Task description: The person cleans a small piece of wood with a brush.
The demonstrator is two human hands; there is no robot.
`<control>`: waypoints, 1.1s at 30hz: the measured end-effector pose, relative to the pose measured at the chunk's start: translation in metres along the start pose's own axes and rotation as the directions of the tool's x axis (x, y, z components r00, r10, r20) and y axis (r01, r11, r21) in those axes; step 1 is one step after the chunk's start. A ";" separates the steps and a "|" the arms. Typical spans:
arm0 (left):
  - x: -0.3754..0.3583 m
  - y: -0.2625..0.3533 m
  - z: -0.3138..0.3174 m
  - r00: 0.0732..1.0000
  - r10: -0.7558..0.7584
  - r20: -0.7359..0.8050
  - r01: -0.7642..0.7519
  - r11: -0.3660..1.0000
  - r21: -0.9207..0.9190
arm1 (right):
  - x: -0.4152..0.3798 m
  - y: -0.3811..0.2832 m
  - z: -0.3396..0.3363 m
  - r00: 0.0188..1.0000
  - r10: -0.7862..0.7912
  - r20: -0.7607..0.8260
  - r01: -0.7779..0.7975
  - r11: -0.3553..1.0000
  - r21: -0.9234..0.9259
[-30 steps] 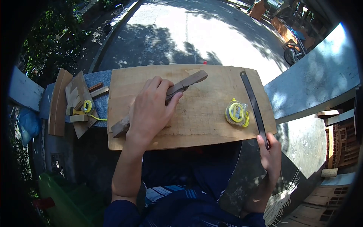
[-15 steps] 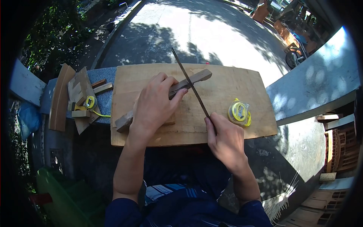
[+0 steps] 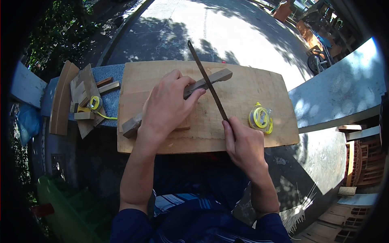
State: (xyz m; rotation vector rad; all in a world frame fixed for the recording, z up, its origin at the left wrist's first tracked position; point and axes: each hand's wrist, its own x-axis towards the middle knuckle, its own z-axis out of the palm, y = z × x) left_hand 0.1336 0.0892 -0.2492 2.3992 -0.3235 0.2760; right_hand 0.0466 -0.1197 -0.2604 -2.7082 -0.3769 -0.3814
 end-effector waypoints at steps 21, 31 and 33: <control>0.000 -0.004 0.003 1.000 0.020 -0.003 -0.020 1.000 -0.019 | 0.006 -0.013 0.009 0.998 0.056 0.001 -0.055 0.997 -0.044; 0.004 -0.005 0.001 0.997 0.077 -0.010 -0.077 0.997 0.013 | 0.015 -0.009 0.007 0.994 0.089 0.059 -0.091 0.996 0.023; 0.002 -0.004 0.001 0.998 0.057 -0.004 -0.057 0.998 0.004 | 0.012 -0.008 0.008 0.994 0.095 0.054 -0.096 0.995 0.014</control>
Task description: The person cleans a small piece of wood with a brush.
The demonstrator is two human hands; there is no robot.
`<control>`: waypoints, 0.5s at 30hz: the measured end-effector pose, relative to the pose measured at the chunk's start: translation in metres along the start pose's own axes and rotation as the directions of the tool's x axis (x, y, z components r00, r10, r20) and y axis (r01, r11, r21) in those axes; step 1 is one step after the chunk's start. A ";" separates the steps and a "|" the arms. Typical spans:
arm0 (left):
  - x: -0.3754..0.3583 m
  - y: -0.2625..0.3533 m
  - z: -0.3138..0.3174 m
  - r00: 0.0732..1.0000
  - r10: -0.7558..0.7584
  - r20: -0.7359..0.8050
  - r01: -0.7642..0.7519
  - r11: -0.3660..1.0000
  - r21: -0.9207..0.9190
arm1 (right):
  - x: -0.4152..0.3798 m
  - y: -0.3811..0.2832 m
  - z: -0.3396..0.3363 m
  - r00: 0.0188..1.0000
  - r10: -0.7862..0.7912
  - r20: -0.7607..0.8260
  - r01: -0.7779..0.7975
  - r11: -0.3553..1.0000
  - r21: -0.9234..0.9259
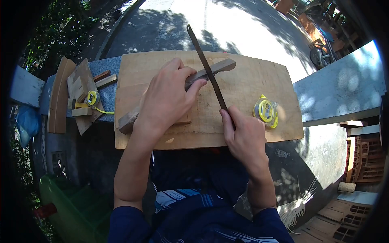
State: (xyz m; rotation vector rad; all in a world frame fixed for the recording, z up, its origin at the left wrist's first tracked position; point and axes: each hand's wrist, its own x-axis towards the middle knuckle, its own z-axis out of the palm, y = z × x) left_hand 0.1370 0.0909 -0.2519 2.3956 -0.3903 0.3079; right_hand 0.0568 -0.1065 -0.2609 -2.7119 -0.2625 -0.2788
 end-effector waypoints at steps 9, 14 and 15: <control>0.002 0.006 -0.006 0.994 -0.097 0.058 0.098 0.995 -0.007 | -0.041 0.001 -0.018 1.000 0.029 0.003 -0.029 0.998 0.053; 0.000 0.005 -0.001 0.998 -0.059 0.022 0.059 0.998 -0.006 | -0.087 0.012 -0.040 0.994 0.073 0.082 -0.078 0.996 0.049; -0.001 0.005 -0.001 0.998 -0.055 0.029 0.055 0.998 -0.001 | -0.096 0.014 -0.045 0.993 0.080 0.086 -0.085 0.995 0.055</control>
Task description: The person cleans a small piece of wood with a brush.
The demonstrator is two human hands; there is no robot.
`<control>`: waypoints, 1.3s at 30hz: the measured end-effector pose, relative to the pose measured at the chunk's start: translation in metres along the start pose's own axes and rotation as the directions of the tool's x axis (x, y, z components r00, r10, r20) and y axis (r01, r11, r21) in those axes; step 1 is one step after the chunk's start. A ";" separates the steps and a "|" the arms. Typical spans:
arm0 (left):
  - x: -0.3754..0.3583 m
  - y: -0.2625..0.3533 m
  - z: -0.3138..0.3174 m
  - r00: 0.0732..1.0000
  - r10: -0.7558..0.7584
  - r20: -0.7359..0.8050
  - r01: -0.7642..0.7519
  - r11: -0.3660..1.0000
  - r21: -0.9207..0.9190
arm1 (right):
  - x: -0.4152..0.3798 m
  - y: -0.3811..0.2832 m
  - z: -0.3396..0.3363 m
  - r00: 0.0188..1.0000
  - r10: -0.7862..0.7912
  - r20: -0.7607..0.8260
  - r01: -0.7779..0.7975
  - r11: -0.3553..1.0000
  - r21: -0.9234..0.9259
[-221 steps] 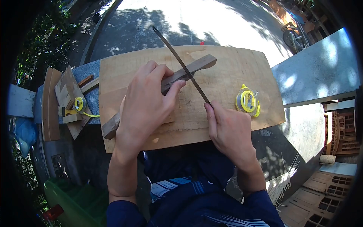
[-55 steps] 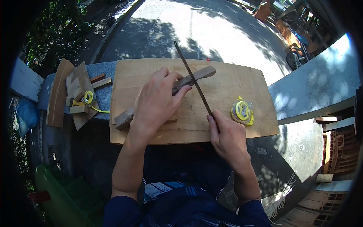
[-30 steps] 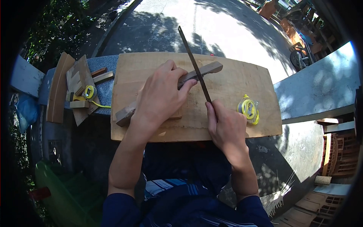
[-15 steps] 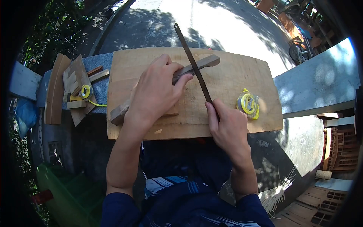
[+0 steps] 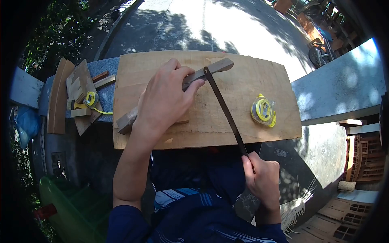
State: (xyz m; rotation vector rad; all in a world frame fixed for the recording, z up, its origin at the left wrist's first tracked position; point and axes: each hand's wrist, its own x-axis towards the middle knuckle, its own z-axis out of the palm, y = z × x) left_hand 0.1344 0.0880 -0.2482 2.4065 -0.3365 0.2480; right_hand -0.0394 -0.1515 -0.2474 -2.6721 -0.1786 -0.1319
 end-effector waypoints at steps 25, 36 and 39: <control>-0.117 -0.010 -0.083 1.000 0.001 -0.020 -0.020 0.145 -0.989 | -0.031 0.003 0.045 0.969 -0.241 0.061 0.152 0.770 0.620; -0.232 -0.070 -0.164 0.832 -0.500 -0.240 0.010 0.448 -0.894 | 0.009 -0.068 0.036 0.824 -0.401 0.400 0.132 0.823 0.553; -0.257 -0.139 -0.205 0.608 -0.617 -0.499 -0.250 0.447 -0.859 | 0.009 -0.073 0.028 0.889 -0.301 0.345 0.067 0.831 0.552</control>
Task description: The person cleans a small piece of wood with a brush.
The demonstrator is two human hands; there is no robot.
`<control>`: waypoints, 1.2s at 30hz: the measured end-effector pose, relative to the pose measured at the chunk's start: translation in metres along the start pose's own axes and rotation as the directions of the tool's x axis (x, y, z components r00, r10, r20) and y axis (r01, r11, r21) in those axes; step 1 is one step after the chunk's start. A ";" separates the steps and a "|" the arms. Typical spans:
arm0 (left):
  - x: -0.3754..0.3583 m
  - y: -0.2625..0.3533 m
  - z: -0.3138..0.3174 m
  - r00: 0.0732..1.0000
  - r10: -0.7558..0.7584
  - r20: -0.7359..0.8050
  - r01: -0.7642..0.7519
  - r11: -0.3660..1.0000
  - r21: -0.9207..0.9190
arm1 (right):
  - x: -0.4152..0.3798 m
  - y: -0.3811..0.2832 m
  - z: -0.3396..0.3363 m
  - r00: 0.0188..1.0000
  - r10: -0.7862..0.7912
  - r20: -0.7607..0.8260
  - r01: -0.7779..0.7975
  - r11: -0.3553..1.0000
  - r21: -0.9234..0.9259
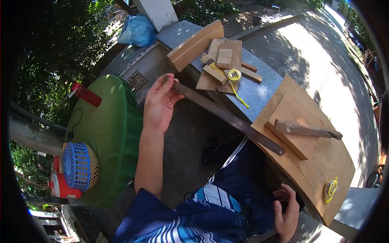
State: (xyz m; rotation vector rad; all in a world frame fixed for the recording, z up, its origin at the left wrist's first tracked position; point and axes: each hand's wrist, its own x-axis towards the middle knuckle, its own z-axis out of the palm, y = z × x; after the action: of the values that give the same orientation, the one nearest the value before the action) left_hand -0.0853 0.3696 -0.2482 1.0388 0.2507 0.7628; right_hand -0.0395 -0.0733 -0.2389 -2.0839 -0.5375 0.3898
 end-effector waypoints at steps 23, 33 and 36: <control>0.357 -0.127 -0.307 0.890 -0.432 -0.148 0.457 0.843 0.284 | -0.053 0.002 -0.012 0.899 0.433 -0.062 -0.437 0.880 -0.187; 0.346 -0.056 -0.192 0.735 -0.678 -0.029 0.560 0.583 0.589 | -0.040 -0.003 -0.022 0.863 0.498 -0.086 -0.504 0.836 -0.217; 0.344 -0.063 -0.172 0.834 -0.550 -0.039 0.289 0.376 0.880 | -0.040 -0.005 -0.026 0.838 0.528 -0.139 -0.545 0.801 -0.247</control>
State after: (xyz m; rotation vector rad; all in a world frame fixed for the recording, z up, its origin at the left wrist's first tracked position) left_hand 0.1004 0.7011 -0.3339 1.9351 0.6987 -0.0818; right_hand -0.0628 -0.1097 -0.2186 -2.5032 0.0661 0.5978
